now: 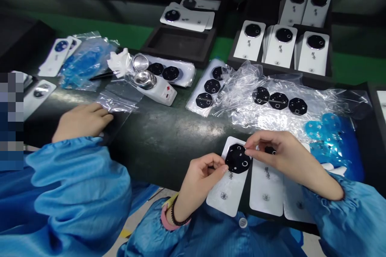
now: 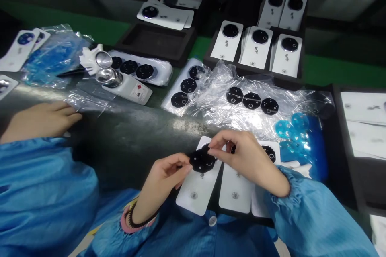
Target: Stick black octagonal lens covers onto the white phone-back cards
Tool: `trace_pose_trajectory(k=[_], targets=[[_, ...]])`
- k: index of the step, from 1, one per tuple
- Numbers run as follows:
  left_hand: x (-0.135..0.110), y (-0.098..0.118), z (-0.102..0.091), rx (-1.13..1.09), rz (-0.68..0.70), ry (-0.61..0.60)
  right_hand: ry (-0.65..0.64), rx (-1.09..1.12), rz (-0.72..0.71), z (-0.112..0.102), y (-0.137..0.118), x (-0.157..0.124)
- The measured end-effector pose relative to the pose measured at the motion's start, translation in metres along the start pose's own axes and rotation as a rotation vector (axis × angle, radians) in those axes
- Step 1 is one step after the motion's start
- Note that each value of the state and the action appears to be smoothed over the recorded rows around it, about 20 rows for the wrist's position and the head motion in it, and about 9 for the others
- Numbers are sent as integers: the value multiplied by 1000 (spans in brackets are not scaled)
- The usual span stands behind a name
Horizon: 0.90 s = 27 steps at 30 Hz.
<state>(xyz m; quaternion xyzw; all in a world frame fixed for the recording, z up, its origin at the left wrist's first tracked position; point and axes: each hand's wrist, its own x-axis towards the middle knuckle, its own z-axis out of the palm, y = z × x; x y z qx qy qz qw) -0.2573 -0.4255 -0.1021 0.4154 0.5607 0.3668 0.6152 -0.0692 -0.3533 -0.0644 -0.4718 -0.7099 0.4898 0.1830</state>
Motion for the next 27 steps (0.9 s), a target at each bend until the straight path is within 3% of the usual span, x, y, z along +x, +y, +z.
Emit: trace_pose_trajectory(k=[5,9,13,19,27], targets=[[-3,-7,0,135,91,38,-80,22,46,3,10,1],[-12,-17,5,496,479,214,-78,-32,93,5,21,5],[-19,-29,14,801,771,261,-41,-82,122,10,27,10],[-21,-46,21,1038,810,232,-49,-169,67,16,31,15],[-18,-50,23,1084,841,263,-54,-181,54,17,31,17]])
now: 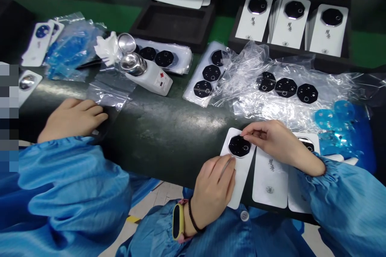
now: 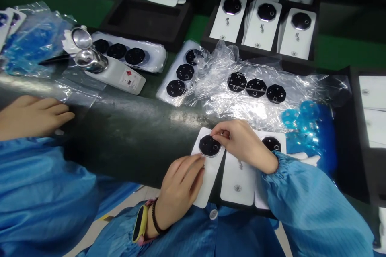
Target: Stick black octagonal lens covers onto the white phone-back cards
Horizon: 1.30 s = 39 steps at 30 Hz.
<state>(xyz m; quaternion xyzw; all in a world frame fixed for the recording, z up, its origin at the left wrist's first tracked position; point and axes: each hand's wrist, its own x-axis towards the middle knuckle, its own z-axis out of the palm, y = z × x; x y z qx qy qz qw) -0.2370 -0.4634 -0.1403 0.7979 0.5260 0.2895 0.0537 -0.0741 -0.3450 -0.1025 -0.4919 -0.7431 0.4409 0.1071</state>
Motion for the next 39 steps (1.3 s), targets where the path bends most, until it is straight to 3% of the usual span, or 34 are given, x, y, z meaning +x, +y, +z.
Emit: trace_pose_trajectory(k=[14,26,39], targets=[[-1,-1,2,-19,0,-4,123,8,27,6,0,-9],[-1,1,2,-27,-6,-13,116,-45,38,4,-2,-9],[-2,0,5,-28,16,-6,206,-167,-108,8,2,-11]])
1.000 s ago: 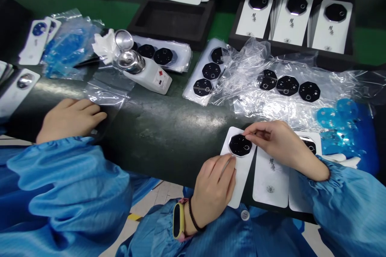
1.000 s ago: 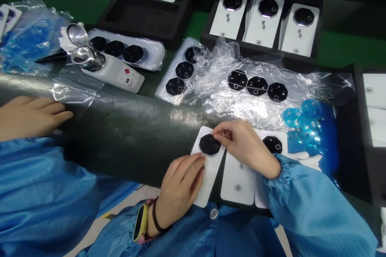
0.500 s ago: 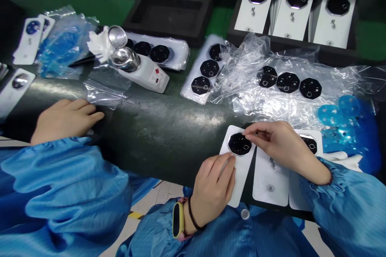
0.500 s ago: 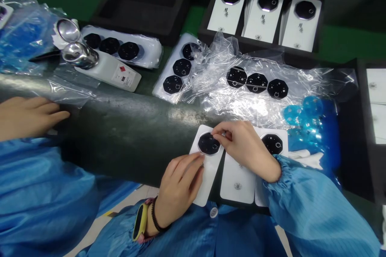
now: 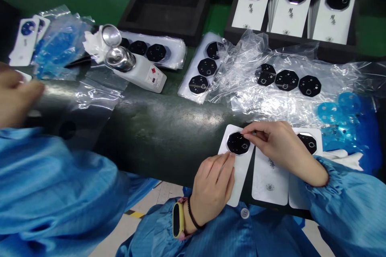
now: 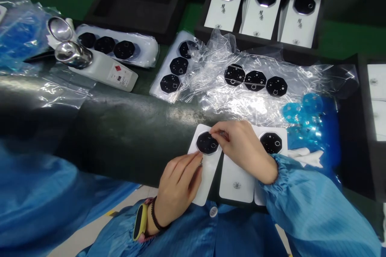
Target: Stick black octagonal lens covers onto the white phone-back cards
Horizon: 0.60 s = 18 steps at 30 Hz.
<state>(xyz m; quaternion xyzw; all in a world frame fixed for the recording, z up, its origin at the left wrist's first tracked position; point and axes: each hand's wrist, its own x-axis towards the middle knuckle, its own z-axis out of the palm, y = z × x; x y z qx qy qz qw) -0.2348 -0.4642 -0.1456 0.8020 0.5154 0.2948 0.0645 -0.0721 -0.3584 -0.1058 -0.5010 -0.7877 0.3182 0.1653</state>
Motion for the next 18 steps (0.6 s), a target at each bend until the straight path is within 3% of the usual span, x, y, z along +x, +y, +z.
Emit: trace_pose_trajectory(k=[7,18], targets=[[0,2,2,43,7,16,92,-73,-143,6,4,-4],[2,4,4,110,-14,15,87,-143,-203,10,4,-12]])
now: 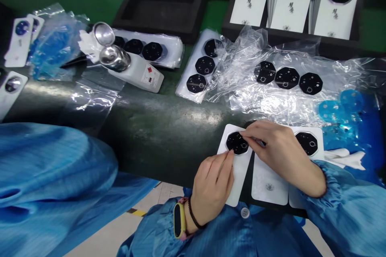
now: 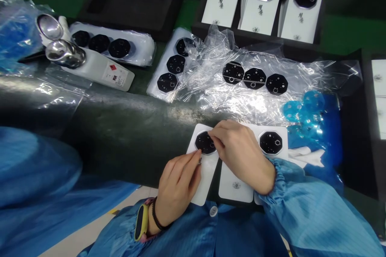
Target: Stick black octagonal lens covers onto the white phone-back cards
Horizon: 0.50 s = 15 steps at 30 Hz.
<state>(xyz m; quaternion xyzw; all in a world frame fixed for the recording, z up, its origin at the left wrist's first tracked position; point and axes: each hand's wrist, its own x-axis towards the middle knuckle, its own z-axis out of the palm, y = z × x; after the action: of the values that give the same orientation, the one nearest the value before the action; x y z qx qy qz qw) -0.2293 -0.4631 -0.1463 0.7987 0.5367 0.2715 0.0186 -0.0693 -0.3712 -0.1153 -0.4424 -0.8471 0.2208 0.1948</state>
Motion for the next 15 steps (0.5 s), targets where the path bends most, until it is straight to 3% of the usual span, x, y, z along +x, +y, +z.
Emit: trace_pose_trajectory(k=[15], targets=[[1,-1,0,40,-36,-18,-32,-36,6,1,0,-2]])
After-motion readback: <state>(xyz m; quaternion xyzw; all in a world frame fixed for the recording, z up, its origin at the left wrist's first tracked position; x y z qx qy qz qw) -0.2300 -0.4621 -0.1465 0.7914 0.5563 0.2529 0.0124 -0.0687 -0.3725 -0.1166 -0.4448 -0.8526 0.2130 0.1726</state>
